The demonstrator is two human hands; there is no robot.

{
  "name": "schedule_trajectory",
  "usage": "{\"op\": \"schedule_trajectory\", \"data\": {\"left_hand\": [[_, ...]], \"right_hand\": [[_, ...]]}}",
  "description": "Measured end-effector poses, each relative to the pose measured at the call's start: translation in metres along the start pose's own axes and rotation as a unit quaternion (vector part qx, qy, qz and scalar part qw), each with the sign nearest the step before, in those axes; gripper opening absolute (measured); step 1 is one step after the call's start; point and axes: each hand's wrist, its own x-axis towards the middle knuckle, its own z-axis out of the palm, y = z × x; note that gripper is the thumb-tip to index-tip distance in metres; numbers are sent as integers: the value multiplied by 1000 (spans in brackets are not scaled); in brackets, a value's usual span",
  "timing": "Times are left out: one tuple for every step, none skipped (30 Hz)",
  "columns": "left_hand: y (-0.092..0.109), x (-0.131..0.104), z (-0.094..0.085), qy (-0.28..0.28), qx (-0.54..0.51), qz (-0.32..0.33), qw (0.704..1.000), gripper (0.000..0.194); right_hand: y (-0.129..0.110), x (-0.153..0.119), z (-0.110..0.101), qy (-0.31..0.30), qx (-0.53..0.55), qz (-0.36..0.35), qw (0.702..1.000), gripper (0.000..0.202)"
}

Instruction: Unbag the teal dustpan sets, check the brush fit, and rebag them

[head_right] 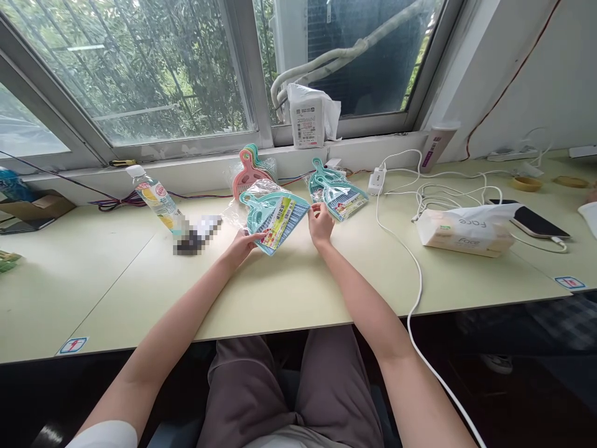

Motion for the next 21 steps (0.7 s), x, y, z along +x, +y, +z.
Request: {"op": "schedule_trajectory", "data": {"left_hand": [[0,1,-1,7,-1,9,1000,55],[0,1,-2,15,-1,17,1000,55],[0,2,-3,23,1,23,999,56],[0,2,-3,31,3,27,999,57],[0,3,-4,38,7,30,999,58],[1,3,-4,44,11,33,998,59],[1,3,-4,51,15,37,998,60],[1,3,-4,57,18,40,997,61],[1,3,-3,62,21,44,997,62],[1,4,-3,66,23,46,997,62],[1,4,-3,67,24,48,996,63],[1,4,-3,68,25,48,996,62],[1,4,-3,68,26,47,996,62],[1,4,-3,67,28,46,996,61],[1,5,-3,66,29,45,996,61],[1,5,-3,65,31,44,996,60],[1,4,-3,64,32,45,996,61],[1,4,-3,63,34,45,996,61],[1,4,-3,61,35,46,996,62],[1,4,-3,58,37,46,997,64],[1,4,-3,57,39,45,997,64]], "right_hand": [[-1,0,1,6,30,8,1000,22],[-2,-1,2,1,60,14,998,22],[-3,-3,4,-17,91,18,996,21],[-4,-5,6,-45,117,19,992,23],[-6,-7,7,-76,139,20,987,26],[-8,-10,9,-105,157,25,982,30],[-10,-14,10,-129,173,35,976,35],[-13,-17,12,-144,191,52,970,39],[-16,-20,12,-153,211,72,963,42],[-19,-24,13,-162,235,93,954,44],[-22,-27,13,-172,258,112,944,44],[-25,-29,13,-181,279,128,935,42],[-28,-32,14,-187,298,141,926,38],[-31,-35,14,-190,319,152,916,33],[-35,-37,14,-193,341,163,905,27],[-38,-40,14,-199,366,173,893,22],[-41,-43,15,-208,390,181,879,17],[-43,-45,15,-218,410,188,865,14],[-44,-47,15,-229,425,196,854,13],[-45,-49,15,-237,434,204,845,13],[-45,-49,16,-242,439,212,839,13]]}}
